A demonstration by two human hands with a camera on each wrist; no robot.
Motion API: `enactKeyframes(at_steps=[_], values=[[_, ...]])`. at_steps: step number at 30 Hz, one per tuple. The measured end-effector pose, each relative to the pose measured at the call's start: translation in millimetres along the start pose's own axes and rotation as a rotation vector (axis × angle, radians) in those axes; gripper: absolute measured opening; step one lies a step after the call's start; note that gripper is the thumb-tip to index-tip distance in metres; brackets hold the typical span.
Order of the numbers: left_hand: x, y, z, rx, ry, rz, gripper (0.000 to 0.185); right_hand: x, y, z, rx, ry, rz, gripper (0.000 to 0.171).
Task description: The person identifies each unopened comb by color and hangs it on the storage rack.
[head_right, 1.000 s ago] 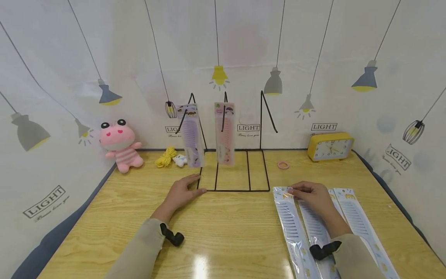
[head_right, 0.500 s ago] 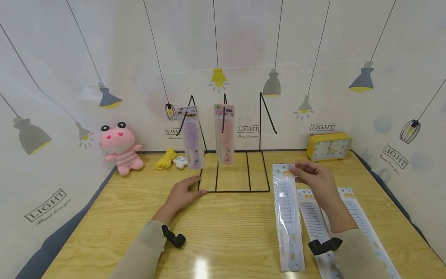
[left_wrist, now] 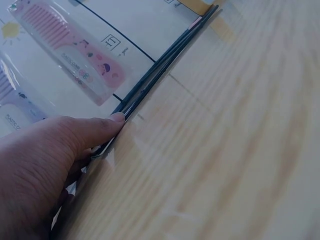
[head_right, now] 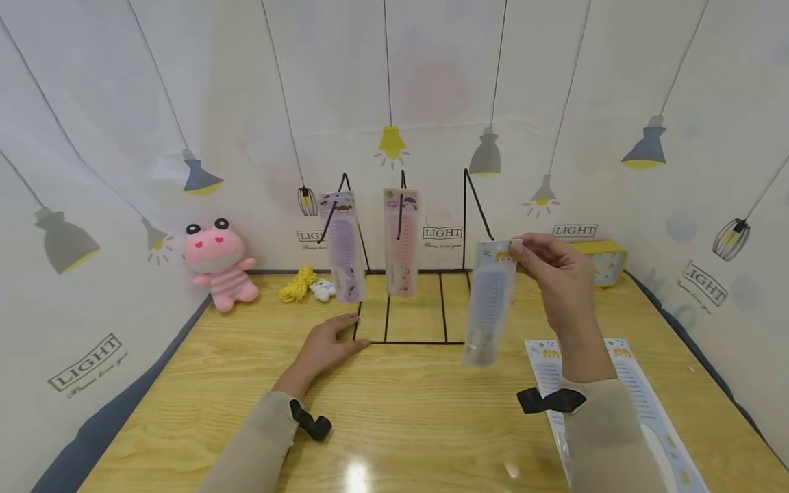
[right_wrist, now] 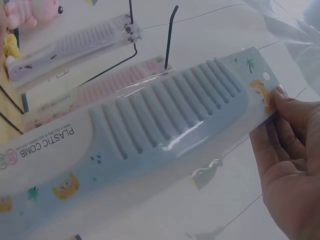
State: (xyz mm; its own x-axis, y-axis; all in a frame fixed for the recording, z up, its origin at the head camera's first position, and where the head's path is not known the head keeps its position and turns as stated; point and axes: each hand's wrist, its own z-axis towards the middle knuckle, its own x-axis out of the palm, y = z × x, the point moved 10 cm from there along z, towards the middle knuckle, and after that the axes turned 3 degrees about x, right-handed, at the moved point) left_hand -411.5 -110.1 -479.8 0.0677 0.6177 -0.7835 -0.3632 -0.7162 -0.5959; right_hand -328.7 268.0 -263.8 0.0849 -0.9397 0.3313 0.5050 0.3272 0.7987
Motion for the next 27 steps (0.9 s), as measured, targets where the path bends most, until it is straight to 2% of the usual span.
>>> enactKeyframes(at_steps=[9, 15, 21, 27], values=[[-0.5, -0.8, -0.1, 0.006, -0.001, 0.003, 0.072, 2.2, -4.2, 6.5, -0.025, -0.080, -0.013, 0.015], [0.6, 2.2, -0.4, -0.004, 0.000, 0.007, 0.072, 1.7, -12.8, 8.7, -0.020, -0.087, -0.060, 0.017], [-0.5, 1.2, -1.4, -0.012, 0.002, 0.003, 0.072, -1.2, -21.4, 16.0, 0.011, -0.103, -0.156, 0.022], [0.2, 1.3, -0.3, -0.009, 0.005, 0.009, 0.072, -3.6, -29.4, 33.5, 0.071, -0.101, -0.255, 0.033]])
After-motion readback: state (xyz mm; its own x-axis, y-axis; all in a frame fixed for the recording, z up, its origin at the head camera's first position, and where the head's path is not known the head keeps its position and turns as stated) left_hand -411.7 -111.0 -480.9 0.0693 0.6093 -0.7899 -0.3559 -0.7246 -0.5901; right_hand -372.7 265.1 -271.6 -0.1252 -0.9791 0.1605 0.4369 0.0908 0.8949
